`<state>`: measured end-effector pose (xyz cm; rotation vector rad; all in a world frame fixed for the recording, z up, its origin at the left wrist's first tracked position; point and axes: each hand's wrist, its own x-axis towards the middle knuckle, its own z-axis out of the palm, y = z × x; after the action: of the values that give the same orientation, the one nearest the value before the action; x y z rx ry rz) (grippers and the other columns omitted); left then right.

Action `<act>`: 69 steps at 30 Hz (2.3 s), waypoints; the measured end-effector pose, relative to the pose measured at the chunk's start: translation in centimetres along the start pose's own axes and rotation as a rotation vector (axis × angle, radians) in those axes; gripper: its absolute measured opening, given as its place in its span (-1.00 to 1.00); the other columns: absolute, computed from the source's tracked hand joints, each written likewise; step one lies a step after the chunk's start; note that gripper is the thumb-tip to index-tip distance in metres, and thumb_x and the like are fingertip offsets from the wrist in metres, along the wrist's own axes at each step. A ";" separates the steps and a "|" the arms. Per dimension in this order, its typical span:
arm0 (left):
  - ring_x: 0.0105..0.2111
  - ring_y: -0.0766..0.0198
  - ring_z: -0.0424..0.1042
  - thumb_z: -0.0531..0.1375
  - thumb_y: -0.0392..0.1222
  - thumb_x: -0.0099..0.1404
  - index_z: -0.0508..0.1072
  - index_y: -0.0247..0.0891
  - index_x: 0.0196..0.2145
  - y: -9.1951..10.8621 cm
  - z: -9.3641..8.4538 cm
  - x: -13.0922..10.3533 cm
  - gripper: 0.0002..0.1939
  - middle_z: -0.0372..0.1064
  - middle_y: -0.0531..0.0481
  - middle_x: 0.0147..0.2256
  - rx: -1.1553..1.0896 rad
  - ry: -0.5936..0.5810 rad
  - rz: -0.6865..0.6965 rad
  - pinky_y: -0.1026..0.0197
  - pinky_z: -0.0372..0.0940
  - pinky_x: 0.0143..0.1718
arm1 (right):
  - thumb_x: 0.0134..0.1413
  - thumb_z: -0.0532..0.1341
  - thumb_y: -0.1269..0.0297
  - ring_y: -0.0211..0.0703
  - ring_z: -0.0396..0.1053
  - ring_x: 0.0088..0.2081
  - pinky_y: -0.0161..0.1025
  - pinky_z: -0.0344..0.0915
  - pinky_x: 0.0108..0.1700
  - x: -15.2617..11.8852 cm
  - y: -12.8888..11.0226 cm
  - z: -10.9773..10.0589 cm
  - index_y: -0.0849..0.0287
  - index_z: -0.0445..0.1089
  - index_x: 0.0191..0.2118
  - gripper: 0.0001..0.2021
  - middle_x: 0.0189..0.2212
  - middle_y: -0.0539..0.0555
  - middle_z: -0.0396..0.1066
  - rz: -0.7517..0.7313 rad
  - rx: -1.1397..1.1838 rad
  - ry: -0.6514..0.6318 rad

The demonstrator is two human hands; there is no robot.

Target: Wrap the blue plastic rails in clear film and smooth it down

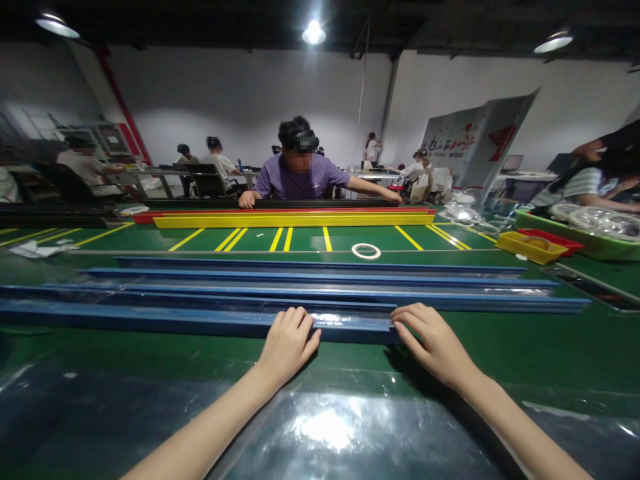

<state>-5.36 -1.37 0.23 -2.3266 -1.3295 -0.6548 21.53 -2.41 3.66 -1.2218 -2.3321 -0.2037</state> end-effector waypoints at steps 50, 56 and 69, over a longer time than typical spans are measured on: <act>-0.35 0.21 0.24 0.01 -0.13 0.24 0.33 -0.30 -0.26 -0.1 0.6 -0.2 -0.78 0.32 -0.03 -0.38 -0.012 0.095 0.086 0.15 0.09 -0.30 | 0.08 -0.07 0.30 -0.37 0.11 -0.69 -0.34 -0.10 -0.56 -0.6 5.3 2.4 0.21 0.23 -0.72 -0.59 -0.76 0.00 0.21 -0.081 -0.484 0.247; -0.36 0.23 0.25 0.01 -0.12 0.24 0.34 -0.30 -0.27 -0.1 0.4 -0.1 -0.78 0.32 -0.04 -0.39 0.001 0.088 0.101 0.16 0.08 -0.31 | 0.07 -0.07 0.29 -0.38 0.10 -0.68 -0.35 -0.10 -0.57 -1.6 6.2 1.9 0.20 0.22 -0.73 -0.60 -0.76 -0.02 0.19 -0.019 -0.494 0.264; -0.37 0.22 0.24 -0.02 -0.11 0.26 0.35 -0.29 -0.33 0.1 0.0 0.0 -0.76 0.32 -0.04 -0.41 0.037 0.031 0.104 0.19 0.06 -0.36 | 0.07 -0.05 0.28 -0.37 0.14 -0.64 -0.36 -0.07 -0.55 -1.8 5.8 2.1 0.19 0.20 -0.72 -0.61 -0.73 -0.02 0.20 0.069 -0.445 0.261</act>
<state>-5.27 -1.38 0.24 -2.3284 -1.1887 -0.6256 26.28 0.39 0.42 -1.3788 -2.0735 -0.8411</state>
